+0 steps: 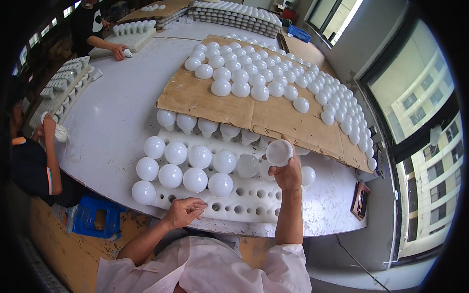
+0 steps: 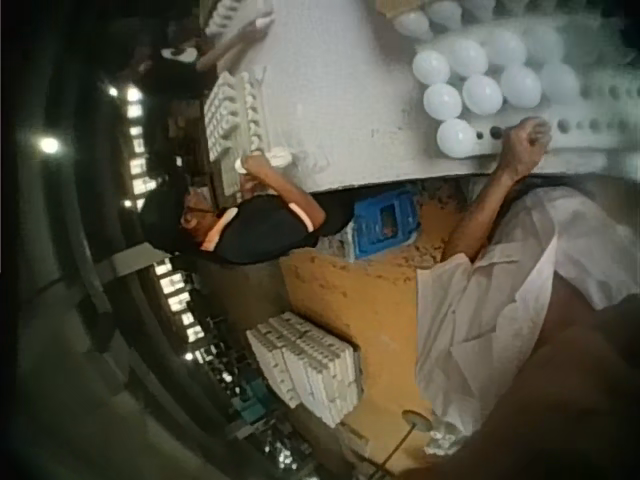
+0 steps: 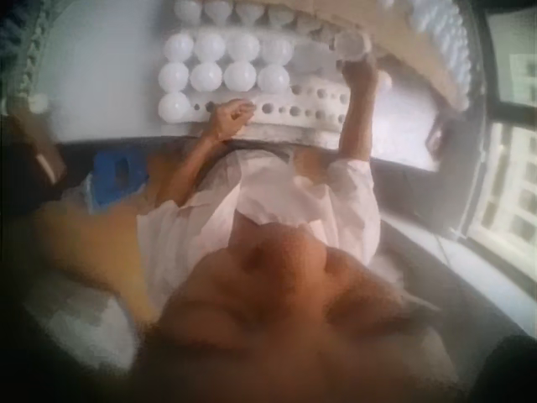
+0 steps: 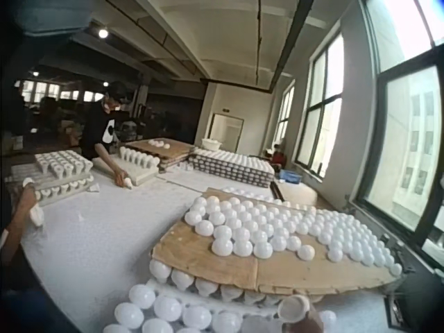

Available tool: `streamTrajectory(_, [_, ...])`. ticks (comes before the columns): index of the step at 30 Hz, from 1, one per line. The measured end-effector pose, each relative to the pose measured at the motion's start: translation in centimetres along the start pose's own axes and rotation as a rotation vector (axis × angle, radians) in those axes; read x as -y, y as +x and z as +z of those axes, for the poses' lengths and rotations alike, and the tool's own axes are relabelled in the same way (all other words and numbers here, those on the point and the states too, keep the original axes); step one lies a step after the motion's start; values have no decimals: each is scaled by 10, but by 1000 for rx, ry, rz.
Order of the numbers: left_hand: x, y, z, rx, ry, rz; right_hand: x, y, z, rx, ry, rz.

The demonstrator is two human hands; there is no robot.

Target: The person assembles light bulbs by pressing bulb covers onto bulb bodies by hand and placing the assembled bulbs into slots on a foam tray.

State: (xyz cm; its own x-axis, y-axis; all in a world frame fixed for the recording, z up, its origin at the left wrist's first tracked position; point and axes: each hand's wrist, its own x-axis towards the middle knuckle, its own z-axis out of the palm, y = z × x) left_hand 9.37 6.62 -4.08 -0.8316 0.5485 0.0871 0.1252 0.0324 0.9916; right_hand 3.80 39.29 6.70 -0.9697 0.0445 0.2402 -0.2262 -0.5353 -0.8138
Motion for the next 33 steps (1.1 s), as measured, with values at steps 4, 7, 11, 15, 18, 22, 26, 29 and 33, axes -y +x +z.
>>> streamTrajectory(4, [-9,4,3,-61,20,-36,-5,-26,-2,-14,-126,-32])
streamTrajectory(7, [-6,2,6,-61,20,-16,-10,-45,13,-12,-338,9])
streamTrajectory(11, [-2,-2,10,-110,-24,-15,-26,-70,9,35,-339,8])
streamTrajectory(15, [-4,-2,12,-100,-21,-50,-37,-95,-12,30,-319,-58])
streamTrajectory(18, [-4,0,10,-44,18,-42,-41,-107,-16,-1,-325,-73])
streamTrajectory(22, [-12,-2,7,-53,65,-18,-54,-113,-15,-74,-311,11])
streamTrajectory(26, [-33,-9,1,-17,166,81,-64,-115,-14,-144,-280,36])
streamTrajectory(29, [-72,-19,-4,-24,147,210,-63,-118,-14,-248,-366,12])
streamTrajectory(33, [-125,-31,-38,-46,369,563,-63,-119,-13,-261,-462,33])
